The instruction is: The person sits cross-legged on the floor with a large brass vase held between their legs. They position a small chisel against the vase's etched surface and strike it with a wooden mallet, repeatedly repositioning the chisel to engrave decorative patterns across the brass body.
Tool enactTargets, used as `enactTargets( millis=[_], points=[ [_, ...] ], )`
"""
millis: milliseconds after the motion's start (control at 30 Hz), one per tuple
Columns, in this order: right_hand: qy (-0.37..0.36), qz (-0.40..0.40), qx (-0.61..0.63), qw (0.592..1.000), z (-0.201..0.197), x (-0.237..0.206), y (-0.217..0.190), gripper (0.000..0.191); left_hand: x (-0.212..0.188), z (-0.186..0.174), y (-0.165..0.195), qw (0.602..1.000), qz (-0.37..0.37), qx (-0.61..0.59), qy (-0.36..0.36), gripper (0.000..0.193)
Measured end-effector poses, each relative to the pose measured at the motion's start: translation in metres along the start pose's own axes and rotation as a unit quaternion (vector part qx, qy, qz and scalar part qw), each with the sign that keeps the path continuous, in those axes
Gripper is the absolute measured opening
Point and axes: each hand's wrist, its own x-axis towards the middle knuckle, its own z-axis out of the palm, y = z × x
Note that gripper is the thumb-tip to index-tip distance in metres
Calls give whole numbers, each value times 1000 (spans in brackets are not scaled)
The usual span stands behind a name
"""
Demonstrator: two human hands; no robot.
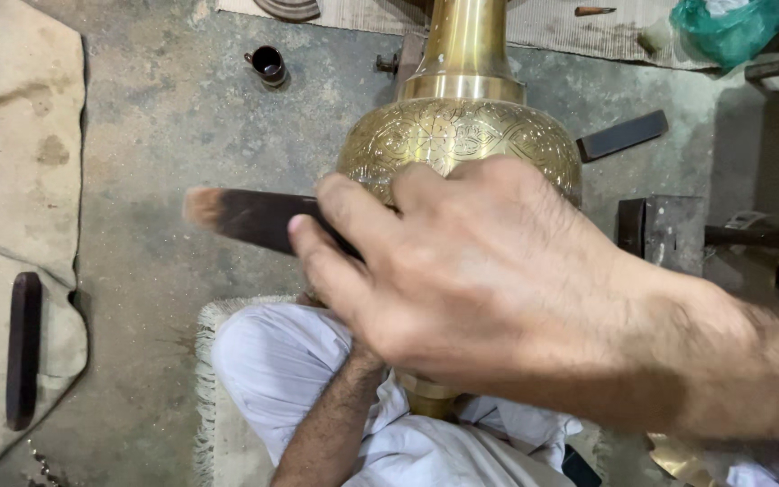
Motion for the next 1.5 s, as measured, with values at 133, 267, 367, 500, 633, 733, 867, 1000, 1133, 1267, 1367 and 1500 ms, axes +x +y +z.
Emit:
enactTargets(
  millis=[133,267,367,500,633,733,867,1000,1133,1267,1367,1500],
  points=[
    [44,8,-9,999,-9,-6,0,32,9,-10,-1,1000,2,12,12,34],
    [181,31,-27,983,-15,-25,13,29,27,-23,-6,999,6,27,29,33],
    [169,55,-61,982,-22,-32,21,30,40,-25,-6,999,4,43,19,32],
    [153,59,-89,982,-27,-29,24,31,47,-21,4,999,-8,-15,-32,31],
    [144,56,-94,983,-26,-30,24,34,47,-20,10,999,24,0,-40,32],
    [138,41,-71,987,-22,-31,24,37,46,-21,8,998,38,26,-35,35],
    [63,21,-70,995,-19,-23,18,42,43,-24,4,998,48,12,-38,38],
    [0,13,-48,999,-9,-12,6,37,37,-22,2,998,39,18,-35,37],
    [31,-20,-61,997,-1,-17,0,34,33,-22,0,999,31,22,-28,37],
    [-21,1,-70,997,-2,-18,-7,41,29,-24,-6,999,17,24,-24,36],
    [48,8,-117,992,-6,-16,-9,30,31,-31,-11,999,7,38,-27,36],
    [193,93,43,976,-6,-40,4,35,55,-41,-6,994,-1,99,-52,36]
  ],
)
